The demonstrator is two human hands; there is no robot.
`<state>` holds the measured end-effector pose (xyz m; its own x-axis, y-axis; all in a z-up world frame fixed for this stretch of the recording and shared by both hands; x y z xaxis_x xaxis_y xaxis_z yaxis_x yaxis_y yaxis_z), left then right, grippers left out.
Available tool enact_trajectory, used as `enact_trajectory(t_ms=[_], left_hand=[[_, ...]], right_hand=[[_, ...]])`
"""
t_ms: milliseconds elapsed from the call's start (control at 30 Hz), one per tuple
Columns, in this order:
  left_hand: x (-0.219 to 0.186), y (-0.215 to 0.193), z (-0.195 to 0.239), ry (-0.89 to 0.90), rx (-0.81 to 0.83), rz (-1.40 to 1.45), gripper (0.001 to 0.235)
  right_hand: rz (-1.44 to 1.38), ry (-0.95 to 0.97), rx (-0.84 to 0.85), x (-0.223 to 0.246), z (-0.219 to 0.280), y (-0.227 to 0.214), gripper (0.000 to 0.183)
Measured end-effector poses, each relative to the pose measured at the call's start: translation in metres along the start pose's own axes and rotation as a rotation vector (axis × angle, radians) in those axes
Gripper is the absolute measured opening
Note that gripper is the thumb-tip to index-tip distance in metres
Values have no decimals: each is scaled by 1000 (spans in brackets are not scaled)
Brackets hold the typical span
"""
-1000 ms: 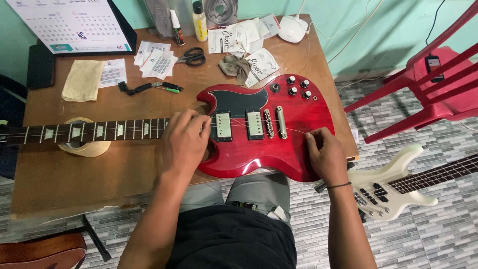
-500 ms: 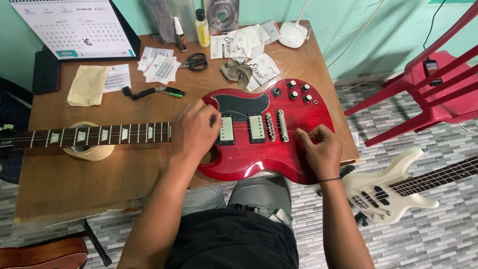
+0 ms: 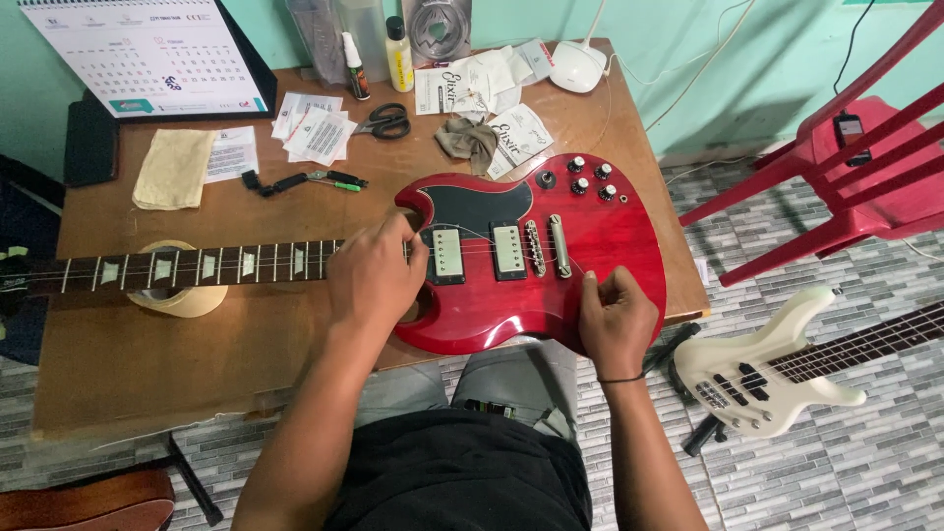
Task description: The person replaces strings on a red electric guitar. They thread a new string through the bridge, cut the excess with a wire cutter, and wind the string onto the tuning peg at the headstock.
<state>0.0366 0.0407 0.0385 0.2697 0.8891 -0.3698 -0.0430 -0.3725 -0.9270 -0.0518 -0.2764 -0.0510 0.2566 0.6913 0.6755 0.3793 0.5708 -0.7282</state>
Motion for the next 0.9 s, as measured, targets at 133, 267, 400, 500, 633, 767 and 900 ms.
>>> enact_trajectory(t_ms=[133, 267, 400, 500, 633, 767, 900], left_hand=[[0, 10, -17, -43, 4, 27, 14], [-2, 10, -24, -25, -24, 23, 10], [-19, -10, -23, 84, -44, 71, 13], [-22, 12, -18, 332, -167, 234, 4], [-31, 12, 0, 514, -154, 258, 5], [-34, -7, 19, 534, -82, 241, 7], [-18, -15, 26, 380, 42, 487, 39]], right_hand=[[106, 53, 64, 15, 10, 3, 33], [212, 124, 160, 11, -6, -8, 26], [144, 64, 104, 2, -18, -23, 28], [109, 80, 116, 0, -21, -16, 30], [172, 120, 155, 0, -22, -17, 30], [253, 117, 380, 13, -27, -21, 23], [161, 48, 527, 21, -44, -14, 22]])
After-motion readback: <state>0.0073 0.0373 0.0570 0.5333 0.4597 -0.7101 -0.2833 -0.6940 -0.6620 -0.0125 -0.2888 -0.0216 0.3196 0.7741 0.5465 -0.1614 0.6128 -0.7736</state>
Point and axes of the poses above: each hand's wrist, its own z-axis away from the middle knuckle, its own y-axis out of the palm, x = y × z, the point moved 6 cm from there along -z, towards the middle knuckle, and after that the axes turned 14 degrees about x, right-handed, at the moved point
